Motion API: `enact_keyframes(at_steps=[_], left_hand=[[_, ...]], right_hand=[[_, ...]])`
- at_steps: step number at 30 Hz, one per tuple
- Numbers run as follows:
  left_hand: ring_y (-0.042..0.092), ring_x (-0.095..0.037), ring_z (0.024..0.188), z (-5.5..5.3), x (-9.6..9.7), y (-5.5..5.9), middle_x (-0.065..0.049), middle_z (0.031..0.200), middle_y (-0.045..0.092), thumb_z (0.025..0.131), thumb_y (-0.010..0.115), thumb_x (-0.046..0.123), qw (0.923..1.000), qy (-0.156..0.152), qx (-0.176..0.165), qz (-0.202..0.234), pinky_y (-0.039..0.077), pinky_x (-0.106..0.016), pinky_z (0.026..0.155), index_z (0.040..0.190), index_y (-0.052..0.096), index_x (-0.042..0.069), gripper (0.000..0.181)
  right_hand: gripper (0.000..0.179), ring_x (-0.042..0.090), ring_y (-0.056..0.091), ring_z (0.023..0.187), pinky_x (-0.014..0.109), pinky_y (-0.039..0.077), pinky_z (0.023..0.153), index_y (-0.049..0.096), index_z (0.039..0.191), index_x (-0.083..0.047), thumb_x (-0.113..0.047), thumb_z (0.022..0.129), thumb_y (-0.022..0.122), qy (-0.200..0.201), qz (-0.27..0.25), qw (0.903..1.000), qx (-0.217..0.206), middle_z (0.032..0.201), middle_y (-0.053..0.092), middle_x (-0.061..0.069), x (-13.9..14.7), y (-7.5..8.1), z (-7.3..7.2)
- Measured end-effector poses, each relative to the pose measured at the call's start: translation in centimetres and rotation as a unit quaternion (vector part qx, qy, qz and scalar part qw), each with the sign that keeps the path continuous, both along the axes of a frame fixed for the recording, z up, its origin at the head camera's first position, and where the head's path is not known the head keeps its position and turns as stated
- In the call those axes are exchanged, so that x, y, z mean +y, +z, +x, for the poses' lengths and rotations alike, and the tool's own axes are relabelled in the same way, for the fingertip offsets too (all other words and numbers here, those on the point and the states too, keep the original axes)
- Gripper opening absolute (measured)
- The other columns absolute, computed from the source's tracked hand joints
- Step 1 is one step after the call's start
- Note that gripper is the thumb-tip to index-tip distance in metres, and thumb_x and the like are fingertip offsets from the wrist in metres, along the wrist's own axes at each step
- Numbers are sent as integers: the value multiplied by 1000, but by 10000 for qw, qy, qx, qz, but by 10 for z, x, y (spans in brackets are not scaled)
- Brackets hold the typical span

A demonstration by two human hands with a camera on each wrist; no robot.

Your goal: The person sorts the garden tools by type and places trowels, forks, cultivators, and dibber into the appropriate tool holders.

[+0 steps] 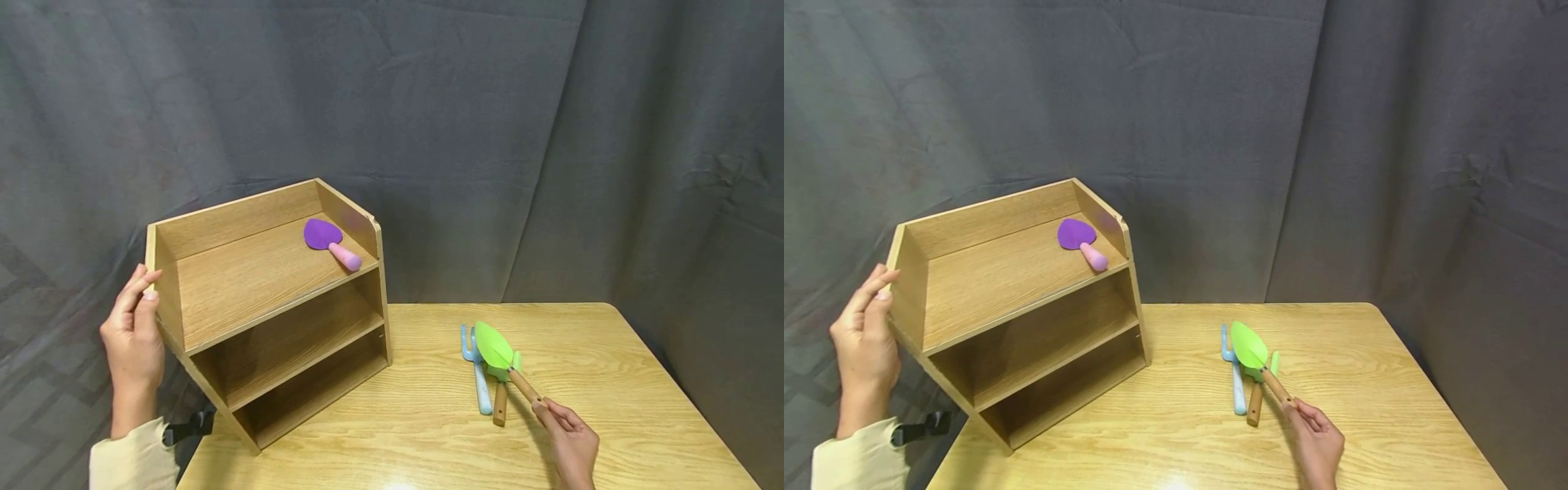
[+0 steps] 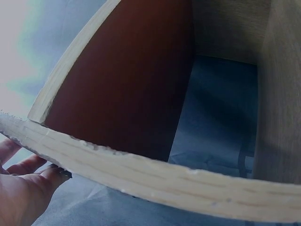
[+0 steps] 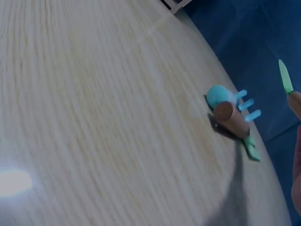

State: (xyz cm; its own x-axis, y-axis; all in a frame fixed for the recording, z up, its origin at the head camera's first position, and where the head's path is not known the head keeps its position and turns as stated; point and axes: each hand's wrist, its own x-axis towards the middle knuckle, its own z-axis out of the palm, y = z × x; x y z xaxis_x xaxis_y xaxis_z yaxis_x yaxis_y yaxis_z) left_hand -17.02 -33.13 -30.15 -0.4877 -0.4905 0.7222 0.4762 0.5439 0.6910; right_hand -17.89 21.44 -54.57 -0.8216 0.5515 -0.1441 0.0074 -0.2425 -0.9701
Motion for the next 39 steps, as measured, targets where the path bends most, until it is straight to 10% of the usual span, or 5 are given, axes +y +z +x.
enact_keyframes(at_steps=[9,39], left_hand=[[47,-17,129,0,-1,0,-13,137,54,97,48,7,10000,-12,6,23,33,-25,106,122,66,-2,32],[47,-17,129,0,0,1,-13,136,55,97,48,8,10000,8,17,-23,33,-25,106,121,66,-2,32]], right_hand=[[11,8,70,71,19,53,66,75,91,-1,-2,80,78,93,1,9972,742,77,72,1,-6,8,3],[15,12,70,74,20,54,67,70,95,10,10,80,72,11,-396,9898,1371,80,73,6,-28,59,8]])
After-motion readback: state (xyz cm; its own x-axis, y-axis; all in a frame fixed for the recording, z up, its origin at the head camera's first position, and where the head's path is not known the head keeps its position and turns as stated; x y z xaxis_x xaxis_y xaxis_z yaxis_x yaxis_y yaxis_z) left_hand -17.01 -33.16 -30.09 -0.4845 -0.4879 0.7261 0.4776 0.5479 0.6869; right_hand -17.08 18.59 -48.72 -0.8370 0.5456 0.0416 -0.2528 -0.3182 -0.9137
